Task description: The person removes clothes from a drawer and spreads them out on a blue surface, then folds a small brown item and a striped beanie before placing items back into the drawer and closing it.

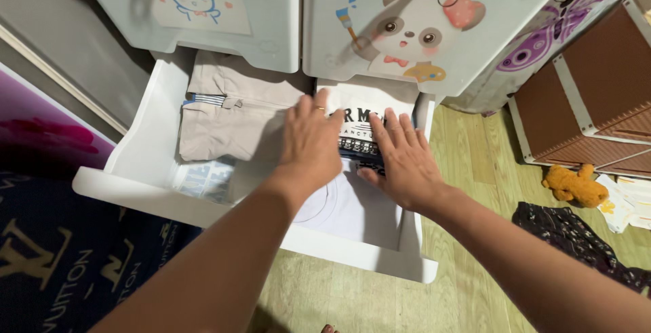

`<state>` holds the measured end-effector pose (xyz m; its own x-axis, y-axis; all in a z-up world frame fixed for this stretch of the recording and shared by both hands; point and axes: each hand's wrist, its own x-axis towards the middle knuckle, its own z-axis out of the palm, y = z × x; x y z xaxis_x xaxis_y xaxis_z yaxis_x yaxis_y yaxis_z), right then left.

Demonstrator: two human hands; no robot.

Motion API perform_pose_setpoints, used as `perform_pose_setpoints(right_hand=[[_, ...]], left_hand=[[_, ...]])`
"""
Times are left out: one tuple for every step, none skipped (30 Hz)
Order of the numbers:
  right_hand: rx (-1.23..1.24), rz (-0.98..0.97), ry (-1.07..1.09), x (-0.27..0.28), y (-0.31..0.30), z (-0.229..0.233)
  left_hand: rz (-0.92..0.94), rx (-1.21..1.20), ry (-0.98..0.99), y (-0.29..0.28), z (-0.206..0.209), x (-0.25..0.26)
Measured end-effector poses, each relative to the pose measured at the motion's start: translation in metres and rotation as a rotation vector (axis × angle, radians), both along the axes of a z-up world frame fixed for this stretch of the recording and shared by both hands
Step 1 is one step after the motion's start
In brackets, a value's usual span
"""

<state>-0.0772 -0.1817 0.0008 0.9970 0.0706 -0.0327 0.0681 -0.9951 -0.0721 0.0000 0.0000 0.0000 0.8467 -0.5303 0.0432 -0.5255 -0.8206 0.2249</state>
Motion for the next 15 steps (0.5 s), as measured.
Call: perform_pose_setpoints(right_hand=[[-0.028,-0.006,-0.023,-0.001,0.001,0.0],[-0.056,-0.012,-0.045,-0.002,0.003,-0.001],[-0.085,-0.019,-0.069,-0.002,0.004,-0.002],[-0.115,-0.01,-0.048,-0.001,0.005,-0.003],[-0.146,-0.004,-0.03,0.0,0.005,-0.004],[-0.178,0.003,-0.011,0.003,0.005,-0.005],[-0.199,0.012,-0.004,0.005,0.004,-0.007],[-0.221,0.021,0.004,0.007,0.003,-0.008],[-0.24,0.031,0.015,0.009,0.003,-0.009],[-0.253,0.022,0.047,0.012,0.003,-0.01],[-0.266,0.016,0.076,0.015,0.003,-0.01],[-0.28,0.009,0.106,0.018,0.004,-0.01],[-0.286,0.002,0.117,0.021,0.005,-0.01],[-0.292,-0.006,0.128,0.023,0.007,-0.01],[-0.296,-0.012,0.137,0.025,0.008,-0.01]], left_hand=[[-0.064,-0.009,-0.032,0.0,0.005,-0.003],[-0.129,-0.017,-0.064,0.0,0.009,-0.005],[-0.196,-0.026,-0.095,0.0,0.011,-0.005],[-0.229,-0.032,-0.117,0.003,0.01,-0.006],[-0.264,-0.04,-0.142,0.006,0.006,-0.007],[-0.298,-0.048,-0.166,0.007,0.002,-0.005],[-0.3,-0.058,-0.151,0.007,-0.003,-0.001],[-0.302,-0.069,-0.136,0.007,-0.008,0.003],[-0.304,-0.078,-0.118,0.006,-0.014,0.006],[-0.299,-0.063,-0.092,0.005,-0.018,0.009],[-0.291,-0.05,-0.069,0.003,-0.021,0.013],[-0.283,-0.036,-0.046,0.002,-0.023,0.016],[-0.274,-0.027,-0.014,0.0,-0.024,0.02],[-0.265,-0.019,0.018,-0.001,-0.023,0.022],[-0.255,-0.008,0.049,-0.002,-0.021,0.025]])
